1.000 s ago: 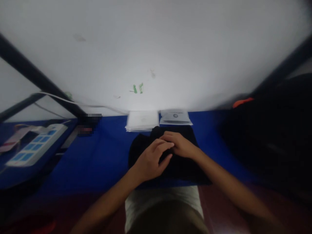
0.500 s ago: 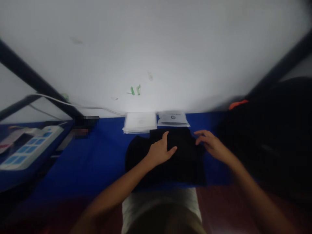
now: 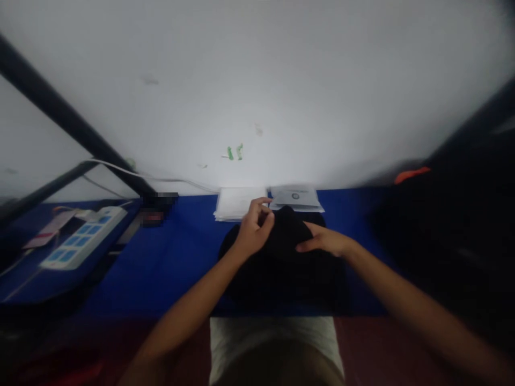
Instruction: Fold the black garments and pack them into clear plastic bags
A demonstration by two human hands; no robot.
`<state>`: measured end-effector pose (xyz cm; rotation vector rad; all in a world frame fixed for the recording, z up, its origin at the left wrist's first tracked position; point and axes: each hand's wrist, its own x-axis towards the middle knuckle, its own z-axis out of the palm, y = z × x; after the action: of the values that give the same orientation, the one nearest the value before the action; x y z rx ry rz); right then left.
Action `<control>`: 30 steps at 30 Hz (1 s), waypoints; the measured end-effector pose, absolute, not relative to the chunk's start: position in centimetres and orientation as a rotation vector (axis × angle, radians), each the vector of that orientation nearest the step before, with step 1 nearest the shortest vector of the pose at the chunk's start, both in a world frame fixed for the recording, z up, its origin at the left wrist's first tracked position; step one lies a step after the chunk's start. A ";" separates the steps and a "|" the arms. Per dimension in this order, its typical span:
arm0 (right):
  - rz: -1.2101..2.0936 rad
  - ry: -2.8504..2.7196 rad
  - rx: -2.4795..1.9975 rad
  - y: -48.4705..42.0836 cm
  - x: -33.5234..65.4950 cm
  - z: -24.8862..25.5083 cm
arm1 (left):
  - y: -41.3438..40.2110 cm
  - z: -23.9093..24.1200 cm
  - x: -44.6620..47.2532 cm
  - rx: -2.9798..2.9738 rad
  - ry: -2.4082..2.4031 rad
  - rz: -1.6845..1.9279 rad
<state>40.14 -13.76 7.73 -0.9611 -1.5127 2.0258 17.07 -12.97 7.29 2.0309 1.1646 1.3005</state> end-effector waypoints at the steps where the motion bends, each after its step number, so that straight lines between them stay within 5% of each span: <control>1: 2.067 -1.392 -0.955 -14.2 39.9 7.2 | -11.6 6.7 15.5 2.168 1.235 1.213; 5: 2.138 -1.114 -1.004 -16.2 39.7 5.9 | -6.4 4.7 8.6 2.741 1.406 0.441; 11: 2.160 -1.010 -1.061 -17.7 40.3 5.3 | -3.4 3.8 4.1 2.750 1.394 0.187; 17: 2.125 -0.964 -1.079 -17.9 41.1 4.7 | -6.8 6.7 5.5 2.740 1.486 0.269; 23: 2.071 -0.872 -1.052 -17.8 41.3 5.4 | -12.4 10.8 8.5 2.860 1.044 0.335; 30: 2.011 -0.831 -1.034 -18.4 37.6 6.4 | -15.2 9.4 12.6 2.931 0.690 0.976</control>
<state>37.58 -18.38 6.43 -1.0342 -0.8314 2.0107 12.60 -15.23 9.39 2.9311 0.6897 0.9760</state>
